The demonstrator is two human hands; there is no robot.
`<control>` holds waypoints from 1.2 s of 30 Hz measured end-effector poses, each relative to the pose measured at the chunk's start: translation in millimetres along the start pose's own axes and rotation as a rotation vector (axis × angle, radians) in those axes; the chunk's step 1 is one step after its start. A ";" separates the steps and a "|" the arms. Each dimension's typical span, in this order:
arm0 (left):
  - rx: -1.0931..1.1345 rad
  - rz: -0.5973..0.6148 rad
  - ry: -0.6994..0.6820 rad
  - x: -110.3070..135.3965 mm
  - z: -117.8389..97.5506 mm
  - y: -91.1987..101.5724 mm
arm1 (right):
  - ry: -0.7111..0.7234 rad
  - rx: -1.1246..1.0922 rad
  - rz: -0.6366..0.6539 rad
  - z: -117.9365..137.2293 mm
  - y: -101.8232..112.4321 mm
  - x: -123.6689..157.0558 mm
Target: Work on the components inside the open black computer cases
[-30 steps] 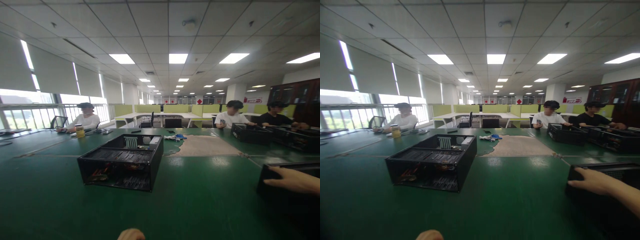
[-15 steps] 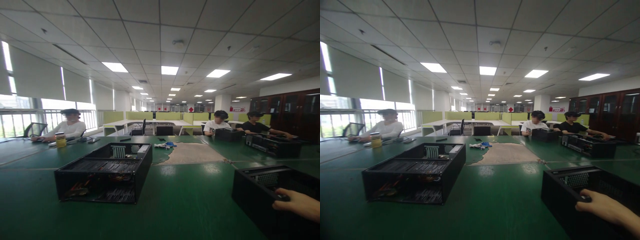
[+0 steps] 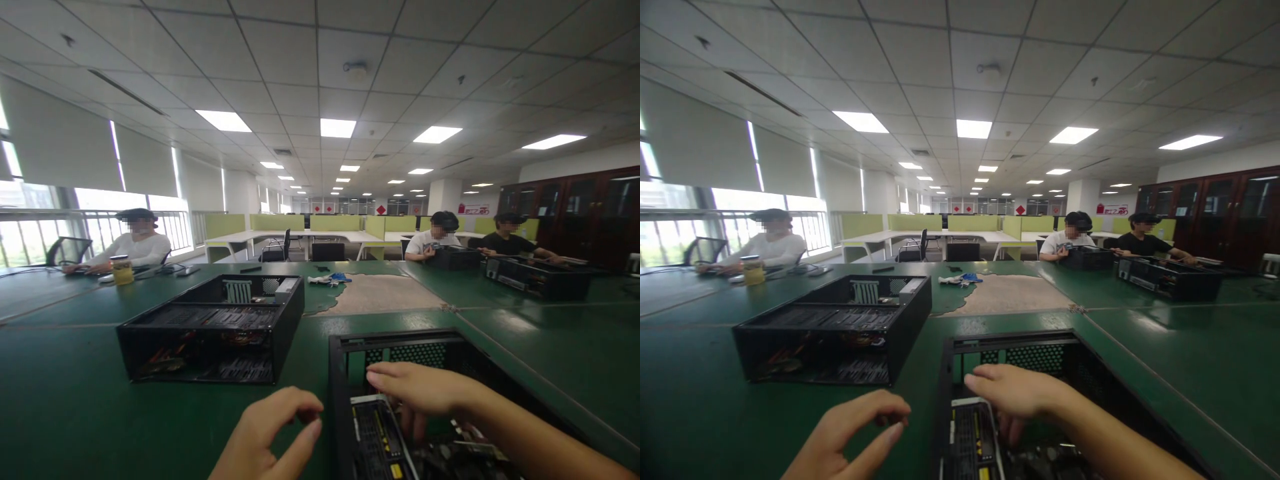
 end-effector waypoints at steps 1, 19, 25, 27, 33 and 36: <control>0.005 0.023 -0.032 -7.0 -13.1 0.7 | 0.041 -0.004 0.017 3.6 0.9 -9.6; -0.827 0.793 -0.137 -75.3 -50.8 -257.7 | 0.068 0.938 0.140 -113.2 16.6 -74.4; -0.788 0.848 -0.185 -69.7 -39.7 -267.0 | 0.173 0.905 0.100 -103.5 22.3 -68.0; -0.776 0.841 -0.201 -72.2 -42.5 -264.6 | 0.169 0.895 0.086 -104.2 24.6 -66.6; -0.842 0.813 -0.201 -71.1 -45.6 -262.5 | 0.164 0.898 0.095 -105.3 21.5 -70.1; -0.821 0.812 -0.245 -69.6 -47.5 -262.8 | 0.148 0.915 0.105 -107.0 20.3 -70.0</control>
Point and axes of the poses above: each hand's wrist, its own x-axis away from the middle knuckle, its own y-axis out of the back of the hand, z = x × y, the point moved 4 cm from there along -x, towards the middle knuckle, and after that the axes turned 14 degrees about -z, right-handed, at the moved point
